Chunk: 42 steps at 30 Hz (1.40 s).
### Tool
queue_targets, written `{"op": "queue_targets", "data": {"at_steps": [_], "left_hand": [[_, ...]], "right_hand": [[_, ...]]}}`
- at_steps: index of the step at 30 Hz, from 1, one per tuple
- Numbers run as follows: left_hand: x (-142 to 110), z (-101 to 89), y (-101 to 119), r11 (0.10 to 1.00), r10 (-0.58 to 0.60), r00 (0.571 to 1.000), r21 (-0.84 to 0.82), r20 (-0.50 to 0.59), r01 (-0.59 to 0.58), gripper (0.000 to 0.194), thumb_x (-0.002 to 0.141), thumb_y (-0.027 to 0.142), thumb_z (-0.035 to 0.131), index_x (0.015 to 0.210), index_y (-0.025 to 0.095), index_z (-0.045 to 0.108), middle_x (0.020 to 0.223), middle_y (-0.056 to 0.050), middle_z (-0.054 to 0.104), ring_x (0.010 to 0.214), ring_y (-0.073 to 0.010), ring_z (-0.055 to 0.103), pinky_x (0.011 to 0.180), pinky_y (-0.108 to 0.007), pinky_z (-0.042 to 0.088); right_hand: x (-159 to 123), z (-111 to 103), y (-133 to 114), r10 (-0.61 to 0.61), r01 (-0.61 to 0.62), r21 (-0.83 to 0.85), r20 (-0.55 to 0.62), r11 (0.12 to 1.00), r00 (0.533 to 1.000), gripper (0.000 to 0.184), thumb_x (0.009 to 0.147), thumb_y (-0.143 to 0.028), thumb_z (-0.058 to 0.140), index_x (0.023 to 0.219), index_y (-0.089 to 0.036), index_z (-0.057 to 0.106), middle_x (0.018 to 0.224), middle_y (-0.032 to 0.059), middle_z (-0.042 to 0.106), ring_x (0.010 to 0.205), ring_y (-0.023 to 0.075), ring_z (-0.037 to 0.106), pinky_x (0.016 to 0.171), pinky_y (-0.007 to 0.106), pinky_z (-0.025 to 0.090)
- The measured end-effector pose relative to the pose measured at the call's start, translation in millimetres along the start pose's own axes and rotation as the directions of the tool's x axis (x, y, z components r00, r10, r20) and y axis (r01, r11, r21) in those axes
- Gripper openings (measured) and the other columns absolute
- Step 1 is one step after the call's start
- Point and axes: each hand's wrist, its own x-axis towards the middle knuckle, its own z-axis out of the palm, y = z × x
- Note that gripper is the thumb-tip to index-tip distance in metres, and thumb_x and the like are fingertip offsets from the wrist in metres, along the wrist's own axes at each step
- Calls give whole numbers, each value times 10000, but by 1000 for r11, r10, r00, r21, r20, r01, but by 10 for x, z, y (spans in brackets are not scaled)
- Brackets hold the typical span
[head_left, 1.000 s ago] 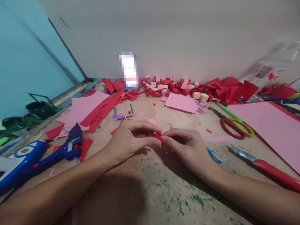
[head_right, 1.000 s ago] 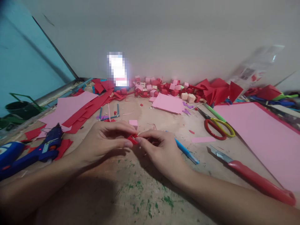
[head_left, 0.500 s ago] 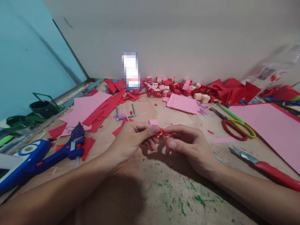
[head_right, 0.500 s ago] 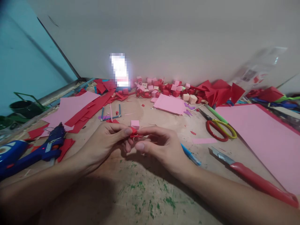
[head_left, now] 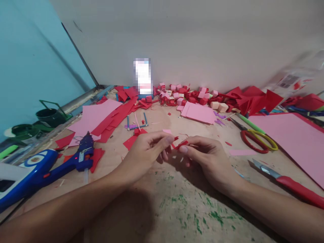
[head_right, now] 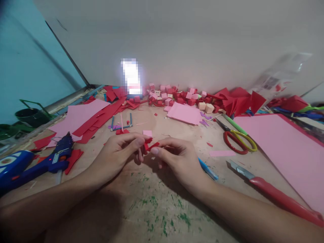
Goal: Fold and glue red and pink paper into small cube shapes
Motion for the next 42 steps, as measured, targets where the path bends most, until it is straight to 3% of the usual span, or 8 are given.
{"op": "queue_targets", "data": {"at_steps": [3,13,19,22,26,32,38,42], "left_hand": [[12,-14,9,999,-9,1000,-32,-23,8,208,883,308,761,1037,175,807,890,-19,777,663,-102,661,618,-201,546],[16,-19,-6,992,-85,993,-98,-78,77,159,766,215,822,910,150,810,894,-45,816,802,-168,751,758,-260,605],[-9,8,33,995,-92,992,-55,-81,88,138,765,202,811,896,161,821,909,-42,818,823,-175,748,752,-259,595],[2,3,31,995,-92,995,-38,-46,90,87,819,240,772,808,160,805,784,-24,775,711,-146,693,665,-235,550],[10,-11,38,992,-115,993,-52,13,116,229,877,288,725,702,144,761,663,-6,683,636,-114,604,636,-215,502],[-6,-18,40,982,-154,984,-97,87,162,236,858,318,730,702,143,760,691,-19,689,675,-124,616,683,-226,514],[-22,-14,80,986,-165,984,-21,69,167,186,860,257,690,737,145,774,695,-28,707,693,-138,654,675,-229,534],[-15,-3,75,979,-205,978,-9,43,205,187,874,267,698,781,137,795,717,-49,738,707,-153,693,668,-238,567]], "right_hand": [[0,14,1,-11,11,-18,-17,1000,1000,101,776,-272,857,726,-195,816,556,-19,676,470,89,559,467,199,455],[8,2,34,-65,91,-223,124,970,990,81,798,-253,803,729,-212,813,570,-30,650,542,106,528,550,226,456],[1,-9,32,-50,63,-246,58,967,997,73,775,-259,821,723,-212,801,557,-28,640,533,126,536,555,255,473],[-9,-6,43,-78,92,-269,64,959,995,87,799,-264,795,727,-215,803,587,-18,673,550,129,564,582,262,494],[-20,13,44,-107,125,-295,75,947,991,94,808,-259,768,737,-217,813,665,7,747,596,143,619,603,267,515],[-27,44,24,-20,37,-309,57,950,998,130,799,-284,755,708,-202,799,641,17,750,564,141,610,527,248,487],[-28,39,58,12,-11,-322,2,947,1000,181,811,-348,762,716,-194,777,593,12,692,509,133,565,466,248,448],[-31,14,84,-42,39,-366,-1,930,999,195,823,-374,768,734,-200,776,645,27,721,558,150,596,512,265,479]]}}
